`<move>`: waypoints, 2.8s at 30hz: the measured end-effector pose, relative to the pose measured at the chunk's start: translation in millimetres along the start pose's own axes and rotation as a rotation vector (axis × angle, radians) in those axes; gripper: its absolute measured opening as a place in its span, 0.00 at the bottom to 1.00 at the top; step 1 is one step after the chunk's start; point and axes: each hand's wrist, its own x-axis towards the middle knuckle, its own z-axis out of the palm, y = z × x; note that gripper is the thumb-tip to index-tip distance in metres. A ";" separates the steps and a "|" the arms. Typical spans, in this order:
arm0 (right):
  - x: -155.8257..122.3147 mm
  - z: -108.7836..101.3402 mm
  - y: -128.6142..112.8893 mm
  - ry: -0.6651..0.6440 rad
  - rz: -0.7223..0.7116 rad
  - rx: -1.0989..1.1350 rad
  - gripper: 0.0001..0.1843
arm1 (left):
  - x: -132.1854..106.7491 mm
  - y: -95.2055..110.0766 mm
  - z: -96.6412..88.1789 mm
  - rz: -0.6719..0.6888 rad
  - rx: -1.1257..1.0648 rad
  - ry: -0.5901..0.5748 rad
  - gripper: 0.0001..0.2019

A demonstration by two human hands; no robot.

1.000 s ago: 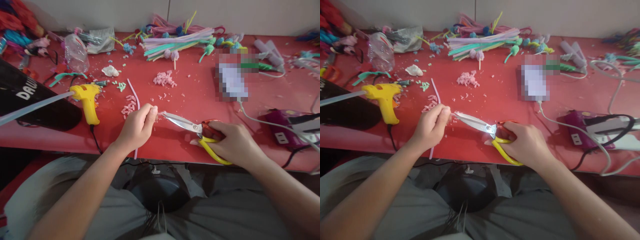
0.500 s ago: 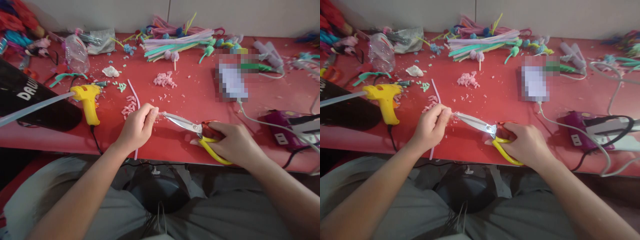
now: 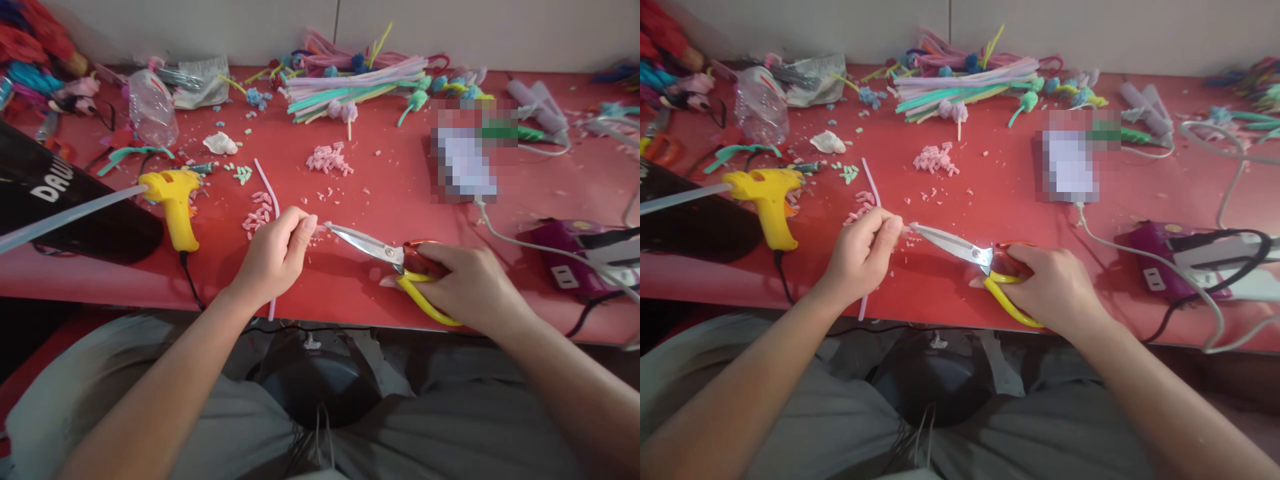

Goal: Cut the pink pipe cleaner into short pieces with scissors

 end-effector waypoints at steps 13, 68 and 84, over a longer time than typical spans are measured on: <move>0.1 -0.7 3.3 -0.052 -0.001 -0.015 0.34 | -0.2 -0.8 0.5 0.002 0.001 0.004 0.12; -0.4 1.6 3.6 0.009 -0.069 -0.009 0.34 | 0.1 0.6 1.0 0.001 0.034 -0.008 0.18; 0.0 2.6 3.6 0.045 -0.061 -0.066 0.36 | 0.2 0.9 -0.3 0.009 0.021 0.011 0.17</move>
